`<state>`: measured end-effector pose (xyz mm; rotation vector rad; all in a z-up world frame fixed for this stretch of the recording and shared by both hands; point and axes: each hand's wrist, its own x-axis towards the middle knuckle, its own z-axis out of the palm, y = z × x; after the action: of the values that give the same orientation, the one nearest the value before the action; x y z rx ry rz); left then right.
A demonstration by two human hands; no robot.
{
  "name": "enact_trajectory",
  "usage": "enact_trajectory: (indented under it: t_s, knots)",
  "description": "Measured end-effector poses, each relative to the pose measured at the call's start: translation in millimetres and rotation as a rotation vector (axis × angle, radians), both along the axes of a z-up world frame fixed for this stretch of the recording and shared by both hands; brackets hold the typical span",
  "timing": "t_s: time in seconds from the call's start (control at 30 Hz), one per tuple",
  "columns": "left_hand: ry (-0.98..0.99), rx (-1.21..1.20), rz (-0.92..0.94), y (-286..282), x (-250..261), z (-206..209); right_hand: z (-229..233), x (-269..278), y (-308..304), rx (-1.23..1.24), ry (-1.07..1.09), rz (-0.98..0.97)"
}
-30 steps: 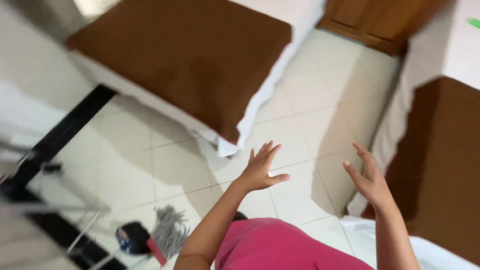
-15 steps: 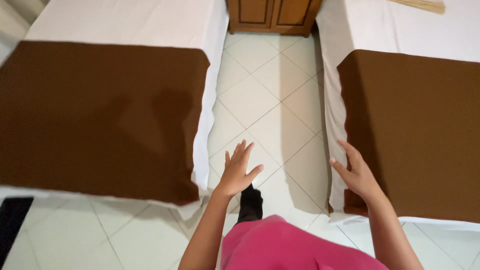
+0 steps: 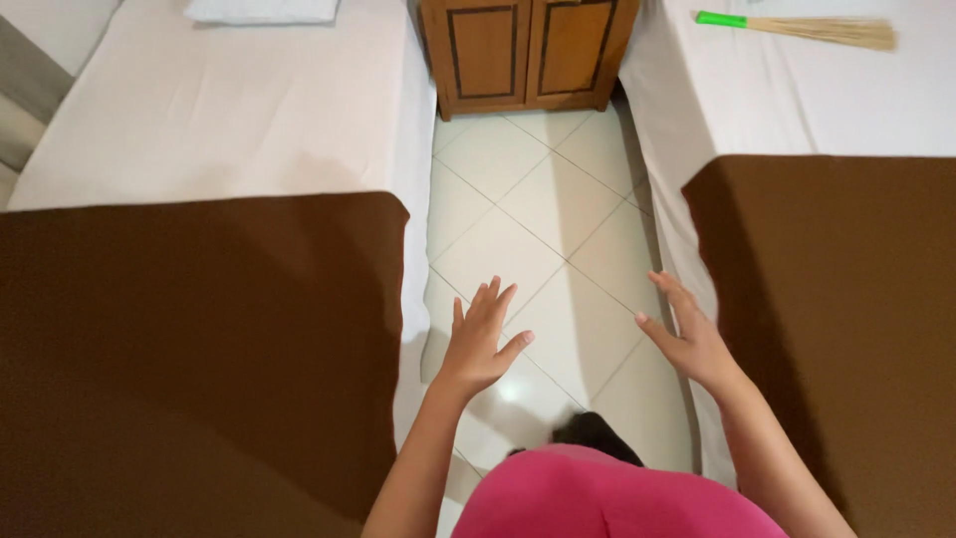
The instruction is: Clean a hotel room by mopping and wiping surfaces.
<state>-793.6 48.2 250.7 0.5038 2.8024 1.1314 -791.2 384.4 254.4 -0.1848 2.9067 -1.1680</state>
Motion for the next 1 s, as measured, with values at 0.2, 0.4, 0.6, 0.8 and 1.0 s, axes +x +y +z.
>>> enact_trajectory:
  t_s: [0.2, 0.4, 0.6, 0.8, 1.0]
  knots:
    - [-0.003, -0.067, 0.045, -1.9, -120.7, -39.2, -33.9, -122.5, 26.9, -0.009, 0.012, -0.047]
    - [0.006, -0.072, 0.056, 20.8, -273.1, -41.0, -24.2, -273.2, 59.5, -0.005, -0.032, -0.062]
    - [0.067, -0.003, 0.053, 60.4, -411.8, -10.8, -3.0, -412.2, 67.5, -0.013, -0.091, 0.008]
    - [-0.048, -0.003, 0.035, 70.6, -537.7, -35.9, -20.9, -536.1, 55.9, -0.041, -0.112, 0.092]
    - [-0.042, 0.021, 0.053, 37.7, -681.4, -57.6, -42.4, -676.0, 33.8, -0.081, -0.118, 0.069]
